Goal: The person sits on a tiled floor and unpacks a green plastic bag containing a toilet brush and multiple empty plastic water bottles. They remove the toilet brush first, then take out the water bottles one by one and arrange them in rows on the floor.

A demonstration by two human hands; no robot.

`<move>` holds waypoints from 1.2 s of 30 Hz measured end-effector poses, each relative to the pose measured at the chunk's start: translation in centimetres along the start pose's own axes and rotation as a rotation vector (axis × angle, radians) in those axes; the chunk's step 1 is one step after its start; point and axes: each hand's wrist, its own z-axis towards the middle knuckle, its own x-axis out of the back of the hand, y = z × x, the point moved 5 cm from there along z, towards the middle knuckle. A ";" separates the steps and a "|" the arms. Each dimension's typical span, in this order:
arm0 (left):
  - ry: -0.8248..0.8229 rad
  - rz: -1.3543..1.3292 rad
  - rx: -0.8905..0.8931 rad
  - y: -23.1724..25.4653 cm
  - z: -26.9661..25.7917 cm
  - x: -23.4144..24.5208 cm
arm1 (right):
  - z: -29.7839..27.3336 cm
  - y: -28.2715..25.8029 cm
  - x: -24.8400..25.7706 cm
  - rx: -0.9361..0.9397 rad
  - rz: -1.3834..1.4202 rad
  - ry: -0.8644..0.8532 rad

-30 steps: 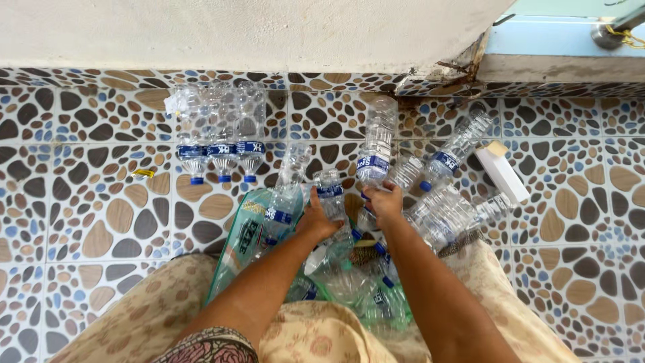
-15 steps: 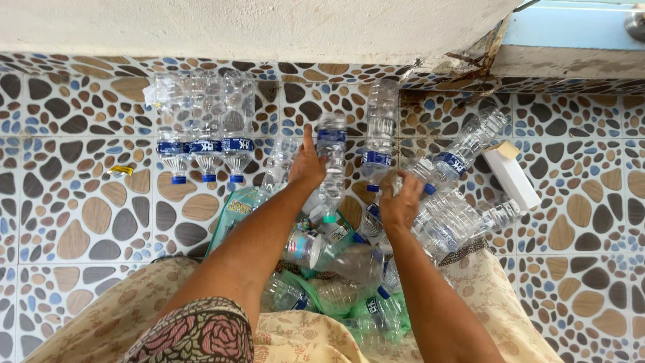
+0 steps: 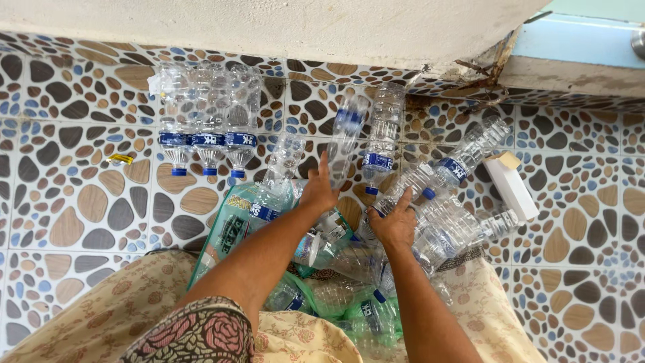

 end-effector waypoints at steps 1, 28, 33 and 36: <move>-0.017 0.023 -0.016 0.3 1.4 0.4 | 0.0 -0.1 0.0 -0.010 -0.002 -0.012; 0.260 0.087 0.027 -1.8 4.2 10.5 | 8.7 -3.8 8.0 0.148 0.238 0.086; 0.122 -0.159 0.015 -0.1 7.0 8.1 | 9.3 -4.8 8.6 0.154 -0.002 -0.034; 0.059 -0.069 -0.148 0.5 6.9 6.7 | 9.4 -4.3 8.2 0.160 0.043 -0.012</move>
